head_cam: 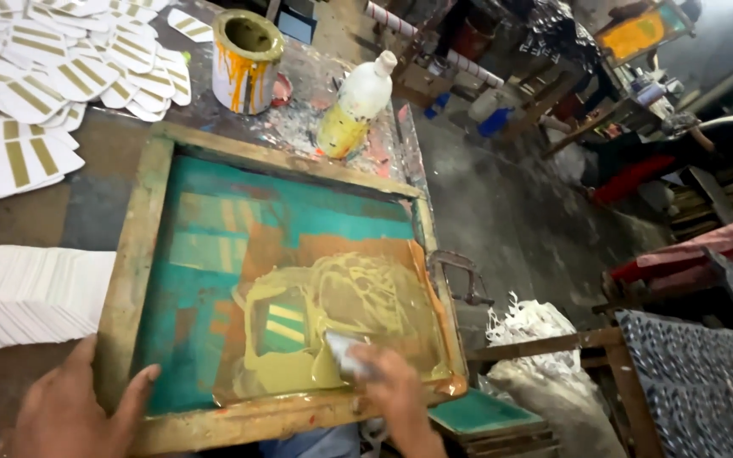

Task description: Manually screen print designs onto small cardboard pieces using a screen frame and a squeegee.

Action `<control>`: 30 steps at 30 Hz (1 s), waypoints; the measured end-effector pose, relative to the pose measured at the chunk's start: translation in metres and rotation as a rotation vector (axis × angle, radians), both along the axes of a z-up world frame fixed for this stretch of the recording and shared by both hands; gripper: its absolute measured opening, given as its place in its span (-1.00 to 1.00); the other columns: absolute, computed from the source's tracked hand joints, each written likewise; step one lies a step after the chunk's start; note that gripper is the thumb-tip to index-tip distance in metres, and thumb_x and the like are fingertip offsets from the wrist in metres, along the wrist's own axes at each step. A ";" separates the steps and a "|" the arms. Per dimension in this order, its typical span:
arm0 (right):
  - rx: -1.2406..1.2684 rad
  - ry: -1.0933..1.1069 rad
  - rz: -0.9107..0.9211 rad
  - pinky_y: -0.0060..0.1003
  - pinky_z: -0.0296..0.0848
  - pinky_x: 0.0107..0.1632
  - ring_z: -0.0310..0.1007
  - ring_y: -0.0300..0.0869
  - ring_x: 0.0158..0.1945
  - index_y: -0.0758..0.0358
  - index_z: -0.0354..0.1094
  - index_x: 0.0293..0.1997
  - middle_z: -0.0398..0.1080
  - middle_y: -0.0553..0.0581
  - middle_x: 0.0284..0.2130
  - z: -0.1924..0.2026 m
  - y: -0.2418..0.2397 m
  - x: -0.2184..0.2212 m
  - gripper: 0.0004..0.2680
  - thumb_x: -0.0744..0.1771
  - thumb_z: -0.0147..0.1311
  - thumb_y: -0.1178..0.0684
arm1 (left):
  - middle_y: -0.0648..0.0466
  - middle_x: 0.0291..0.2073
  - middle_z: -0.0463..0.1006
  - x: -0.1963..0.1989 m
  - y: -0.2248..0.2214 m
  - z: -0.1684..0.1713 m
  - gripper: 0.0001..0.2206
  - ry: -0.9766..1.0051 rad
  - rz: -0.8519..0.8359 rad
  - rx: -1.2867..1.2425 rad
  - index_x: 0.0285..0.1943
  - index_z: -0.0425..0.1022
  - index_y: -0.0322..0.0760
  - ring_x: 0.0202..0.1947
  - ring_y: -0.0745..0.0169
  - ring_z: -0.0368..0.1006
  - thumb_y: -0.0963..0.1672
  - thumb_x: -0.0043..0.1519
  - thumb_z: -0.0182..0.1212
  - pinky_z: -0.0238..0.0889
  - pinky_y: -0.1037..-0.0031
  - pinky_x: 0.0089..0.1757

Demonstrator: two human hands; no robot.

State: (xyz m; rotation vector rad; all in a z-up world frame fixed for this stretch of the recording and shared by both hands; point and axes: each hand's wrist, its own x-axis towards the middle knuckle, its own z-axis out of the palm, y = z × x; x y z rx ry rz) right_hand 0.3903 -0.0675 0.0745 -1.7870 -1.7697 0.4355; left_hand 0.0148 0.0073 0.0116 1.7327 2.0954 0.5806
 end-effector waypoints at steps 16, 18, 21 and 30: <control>0.084 0.195 0.325 -0.10 0.51 0.15 0.56 0.09 0.13 0.24 0.51 0.02 0.56 0.22 0.01 0.004 0.082 -0.070 -0.61 0.15 -0.03 0.39 | -0.27 -0.12 0.62 0.012 -0.005 0.000 -0.25 -0.005 0.066 0.187 0.31 0.49 -0.40 0.03 -0.25 0.53 0.09 -0.05 0.45 0.38 0.00 0.02; 0.016 0.242 0.285 -0.09 0.50 0.16 0.56 0.09 0.13 0.24 0.51 0.01 0.55 0.23 0.02 -0.006 0.055 -0.078 -0.60 0.13 -0.06 0.39 | -0.27 -0.13 0.62 0.013 -0.008 0.000 -0.26 -0.007 0.080 0.162 0.31 0.50 -0.39 0.03 -0.25 0.53 0.08 -0.03 0.46 0.39 0.02 0.00; 0.083 0.134 0.246 -0.09 0.46 0.24 0.55 0.07 0.18 0.24 0.53 0.02 0.56 0.21 0.03 -0.045 0.012 -0.072 -0.56 0.10 -0.08 0.38 | -0.25 -0.13 0.63 0.012 -0.008 -0.016 -0.28 -0.027 0.107 0.190 0.35 0.51 -0.32 0.02 -0.19 0.53 0.08 0.02 0.48 0.39 0.08 0.00; 0.231 0.101 0.393 0.00 0.44 0.30 0.55 0.16 0.20 0.38 0.50 0.07 0.53 0.34 0.06 -0.047 0.002 -0.048 -0.56 0.10 -0.01 0.33 | -0.24 -0.09 0.66 0.006 -0.006 0.033 -0.32 -0.229 0.121 0.129 0.33 0.52 -0.35 -0.12 -0.15 0.61 0.00 0.00 0.47 0.44 0.13 -0.10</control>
